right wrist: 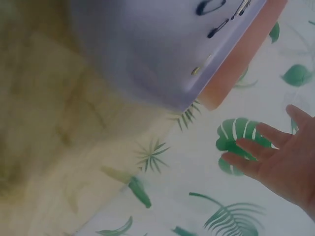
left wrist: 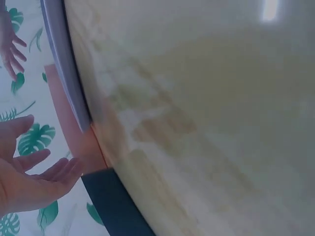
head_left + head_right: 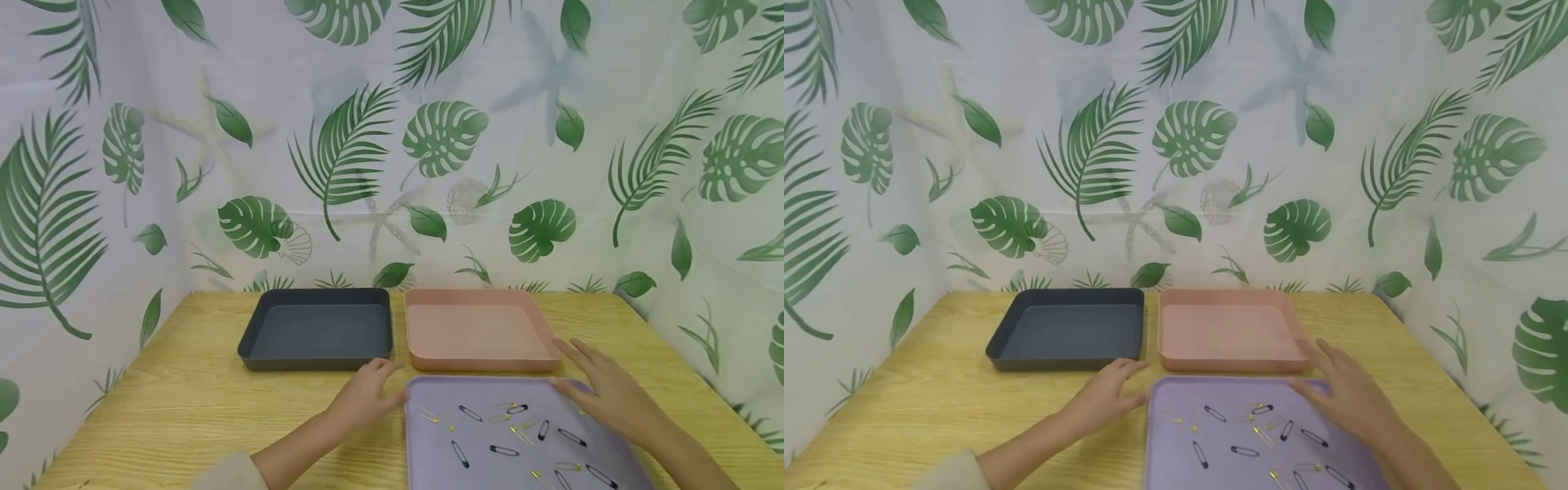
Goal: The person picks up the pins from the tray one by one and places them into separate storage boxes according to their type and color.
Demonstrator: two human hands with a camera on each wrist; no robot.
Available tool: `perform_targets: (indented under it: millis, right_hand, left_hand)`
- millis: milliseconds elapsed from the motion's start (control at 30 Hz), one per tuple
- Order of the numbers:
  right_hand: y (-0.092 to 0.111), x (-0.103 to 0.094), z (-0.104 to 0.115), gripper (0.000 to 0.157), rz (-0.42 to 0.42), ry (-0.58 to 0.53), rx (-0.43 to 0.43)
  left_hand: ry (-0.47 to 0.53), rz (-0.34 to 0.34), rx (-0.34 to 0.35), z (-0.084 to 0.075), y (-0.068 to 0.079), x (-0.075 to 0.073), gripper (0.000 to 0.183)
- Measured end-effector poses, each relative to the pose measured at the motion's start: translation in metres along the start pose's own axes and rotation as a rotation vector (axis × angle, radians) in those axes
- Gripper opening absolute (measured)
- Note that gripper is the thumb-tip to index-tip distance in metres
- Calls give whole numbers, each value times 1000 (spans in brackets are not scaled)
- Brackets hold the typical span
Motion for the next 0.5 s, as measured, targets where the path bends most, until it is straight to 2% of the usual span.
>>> perform_targets:
  millis: [100, 267, 400, 500]
  right_hand:
    - [9, -2, -8, 67, 14, -65, 48]
    - [26, -2, -29, 59, 89, -206, 171]
    - [39, -1, -48, 52, 176, -455, 275]
    - [48, 3, -60, 52, 236, -613, 368]
  left_hand:
    - [129, 55, -53, 1, 3, 8, 49]
    - [420, 164, -243, 6, 9, 19, 55]
    - [595, 226, -380, 10, 15, 27, 58]
    - [676, 247, -417, 12, 18, 30, 59]
Point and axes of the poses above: each hand's wrist, its own y-axis away from the middle knuckle, its own x-axis out of the palm, z = x × y, the point moved 6 cm from there along -y, towards the middle knuckle, and after that the axes turned 12 degrees about -x, right-handed, at the moved point
